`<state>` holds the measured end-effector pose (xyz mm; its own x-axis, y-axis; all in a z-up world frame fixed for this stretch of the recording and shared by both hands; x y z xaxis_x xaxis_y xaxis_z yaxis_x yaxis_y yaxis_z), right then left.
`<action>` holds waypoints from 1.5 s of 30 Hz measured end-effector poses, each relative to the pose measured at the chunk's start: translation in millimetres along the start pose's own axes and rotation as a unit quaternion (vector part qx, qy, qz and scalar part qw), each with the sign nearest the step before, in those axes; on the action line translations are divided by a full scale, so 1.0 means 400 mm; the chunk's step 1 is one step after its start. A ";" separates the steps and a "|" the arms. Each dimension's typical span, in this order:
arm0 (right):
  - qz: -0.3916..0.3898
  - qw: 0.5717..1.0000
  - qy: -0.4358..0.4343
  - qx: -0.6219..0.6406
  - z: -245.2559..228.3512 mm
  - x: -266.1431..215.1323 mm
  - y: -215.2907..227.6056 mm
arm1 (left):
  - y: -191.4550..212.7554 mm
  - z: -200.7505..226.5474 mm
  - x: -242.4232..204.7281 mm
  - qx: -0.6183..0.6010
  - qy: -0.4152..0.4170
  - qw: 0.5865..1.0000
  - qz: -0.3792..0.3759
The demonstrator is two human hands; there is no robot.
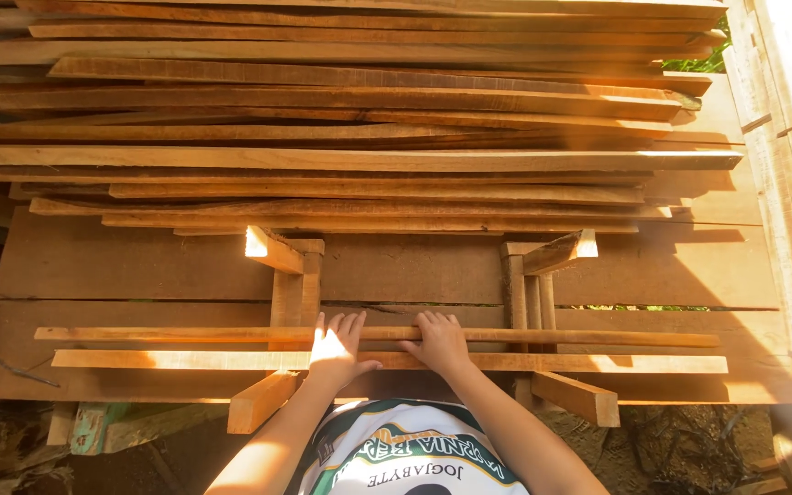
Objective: The person is picking up wooden slats from a pile and arranging them into a wooden jig or frame on a workbench.
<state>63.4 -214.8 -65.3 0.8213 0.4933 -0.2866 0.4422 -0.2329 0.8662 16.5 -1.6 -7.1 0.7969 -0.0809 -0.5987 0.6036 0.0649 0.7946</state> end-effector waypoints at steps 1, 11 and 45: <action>0.027 1.000 -0.006 -0.012 0.023 -0.001 -0.030 | 0.011 0.003 0.003 0.004 0.007 1.000 -0.005; 0.186 0.982 0.040 -0.006 -0.019 -0.068 -0.043 | 0.004 0.005 0.002 0.008 0.005 1.000 -0.004; -0.066 0.991 0.070 -0.096 0.039 -0.034 0.000 | -0.122 0.022 0.066 0.023 -0.052 0.998 -0.018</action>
<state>57.6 -234.4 -67.8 0.6966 0.6238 -0.3544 0.4541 -0.0010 0.8910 7.8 -15.7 -60.6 0.7667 -0.1861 -0.6145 0.6275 0.0146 0.7785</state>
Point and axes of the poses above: each hand's wrist, its own x-axis towards the middle knuckle, its own y-axis out of the back of the hand, z = x × y, the point moved 2 cm from there along x, towards the middle knuckle, and after that the axes turned 5 degrees about z, right-handed, at the moved point
